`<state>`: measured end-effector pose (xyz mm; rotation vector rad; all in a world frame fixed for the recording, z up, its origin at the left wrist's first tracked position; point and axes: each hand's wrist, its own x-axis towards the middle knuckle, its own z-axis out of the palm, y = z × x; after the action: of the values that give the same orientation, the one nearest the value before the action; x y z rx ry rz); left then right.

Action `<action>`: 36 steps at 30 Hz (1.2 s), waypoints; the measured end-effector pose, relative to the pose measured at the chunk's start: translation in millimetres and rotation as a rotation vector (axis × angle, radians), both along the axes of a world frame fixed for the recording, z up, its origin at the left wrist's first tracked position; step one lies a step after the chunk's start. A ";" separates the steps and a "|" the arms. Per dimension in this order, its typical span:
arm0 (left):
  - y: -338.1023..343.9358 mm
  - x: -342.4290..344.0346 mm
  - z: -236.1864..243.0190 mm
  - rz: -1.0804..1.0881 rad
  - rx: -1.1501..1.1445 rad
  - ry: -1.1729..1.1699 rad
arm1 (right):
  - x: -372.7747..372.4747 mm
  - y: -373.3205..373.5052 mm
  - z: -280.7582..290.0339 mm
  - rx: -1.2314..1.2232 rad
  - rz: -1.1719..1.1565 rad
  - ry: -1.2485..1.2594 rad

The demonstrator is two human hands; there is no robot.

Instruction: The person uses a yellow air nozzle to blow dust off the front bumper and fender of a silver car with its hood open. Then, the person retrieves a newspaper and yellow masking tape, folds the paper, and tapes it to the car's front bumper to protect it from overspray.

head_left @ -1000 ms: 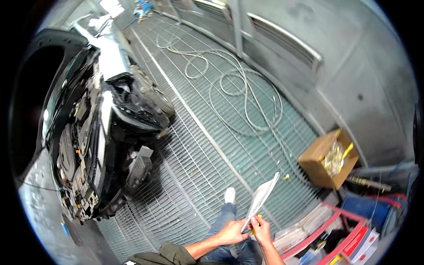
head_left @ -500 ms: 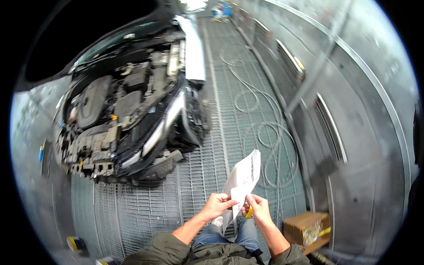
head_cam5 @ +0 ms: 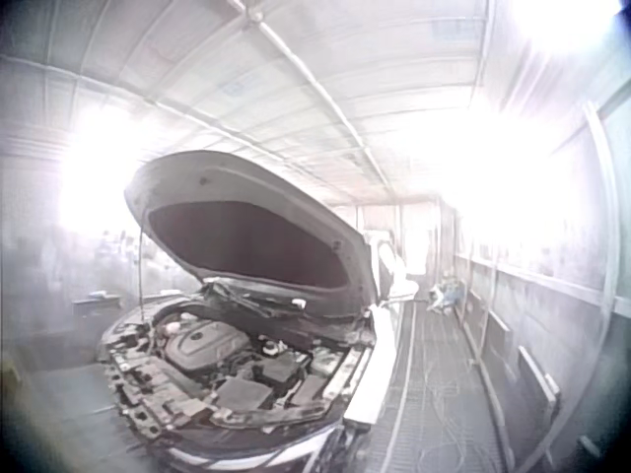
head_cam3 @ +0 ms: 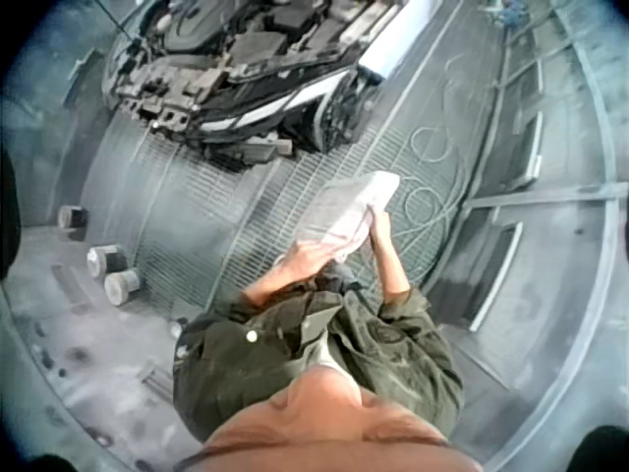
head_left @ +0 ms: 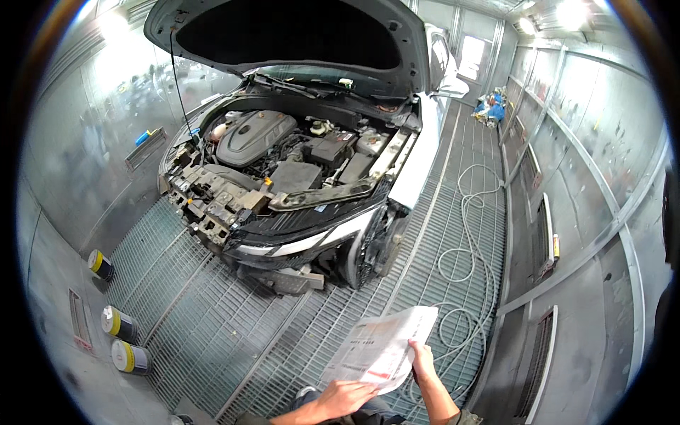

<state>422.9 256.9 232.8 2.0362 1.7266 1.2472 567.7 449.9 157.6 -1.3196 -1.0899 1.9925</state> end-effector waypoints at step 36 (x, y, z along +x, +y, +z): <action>-167.6 83.0 -27.4 0.645 0.205 -1.667 | -24.3 -174.8 104.7 0.676 1.296 0.001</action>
<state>505.8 89.2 205.4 -0.0874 1.1862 2.2258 543.4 275.1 262.4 -0.1517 -2.7188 1.9176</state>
